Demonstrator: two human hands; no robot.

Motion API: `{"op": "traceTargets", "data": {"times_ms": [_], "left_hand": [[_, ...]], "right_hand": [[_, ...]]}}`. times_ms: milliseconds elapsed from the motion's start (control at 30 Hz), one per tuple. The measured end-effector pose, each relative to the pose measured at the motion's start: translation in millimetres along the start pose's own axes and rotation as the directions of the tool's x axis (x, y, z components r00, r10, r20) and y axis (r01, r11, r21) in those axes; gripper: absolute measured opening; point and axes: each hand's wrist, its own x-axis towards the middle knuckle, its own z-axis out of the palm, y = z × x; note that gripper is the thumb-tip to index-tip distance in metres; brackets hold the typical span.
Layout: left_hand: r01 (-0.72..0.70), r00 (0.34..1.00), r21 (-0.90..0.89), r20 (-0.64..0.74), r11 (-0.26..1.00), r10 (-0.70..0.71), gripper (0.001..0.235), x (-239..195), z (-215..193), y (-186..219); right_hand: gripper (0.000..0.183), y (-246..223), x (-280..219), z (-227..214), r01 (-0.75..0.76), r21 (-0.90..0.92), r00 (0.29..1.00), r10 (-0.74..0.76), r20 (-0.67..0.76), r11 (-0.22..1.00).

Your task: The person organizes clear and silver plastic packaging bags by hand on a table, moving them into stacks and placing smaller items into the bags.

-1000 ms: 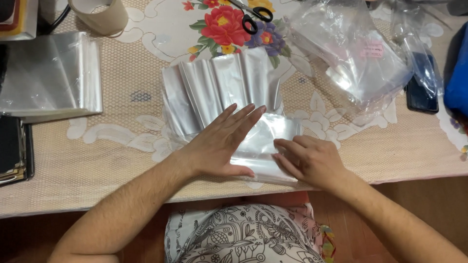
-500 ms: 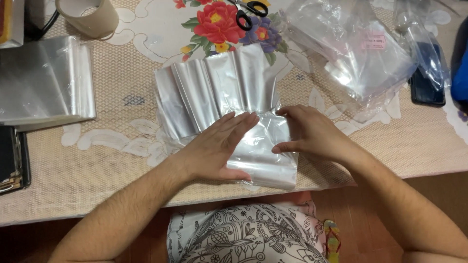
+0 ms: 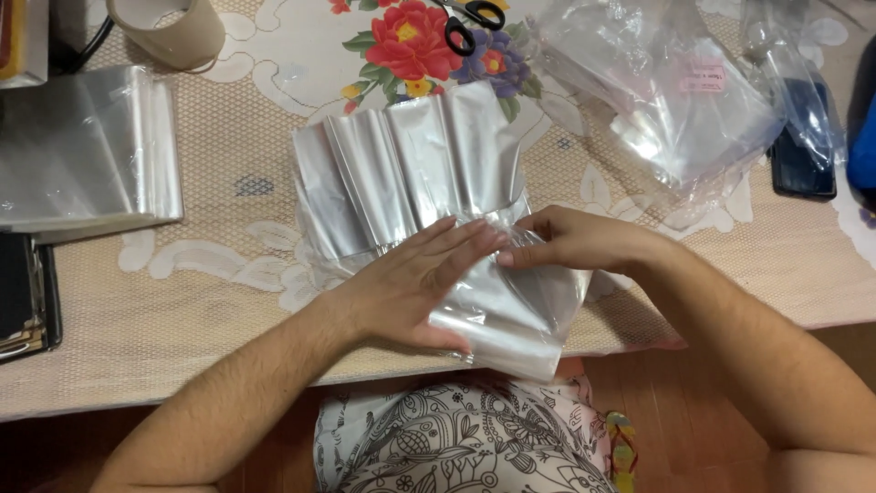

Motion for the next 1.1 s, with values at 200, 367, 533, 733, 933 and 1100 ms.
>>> {"op": "traceTargets", "data": {"times_ms": [200,367,533,733,933,1100], "left_hand": [[-0.133,0.983,0.035,-0.125,0.991,0.136,0.112,-7,8,-5],[0.013,0.919,0.031,-0.395,0.999,0.000,0.111,-42,-23,22],[0.330,0.380,-0.060,-0.905,0.942,-0.191,0.089,-127,-45,24],[0.513,-0.074,-0.148,-0.989,0.846,-0.128,0.081,-192,-37,-3],[0.519,-0.187,-0.168,-0.979,0.838,-0.081,0.075,-191,-36,-5],[0.526,-0.164,-0.192,-0.979,0.829,-0.123,0.069,-189,-36,-2]], "right_hand": [[0.031,7,4,6,0.177,-0.139,0.983,-0.169,0.067,0.974],[0.018,7,2,12,0.203,0.125,0.974,-0.214,0.073,0.971],[0.024,-40,29,32,0.244,0.414,0.965,-0.261,-0.015,0.877],[0.052,-162,128,126,0.296,0.623,0.954,-0.258,-0.154,0.724],[0.060,-219,243,177,0.335,0.709,0.939,-0.285,-0.193,0.620],[0.063,-255,257,195,0.445,0.651,0.896,-0.305,-0.324,0.615]]}}
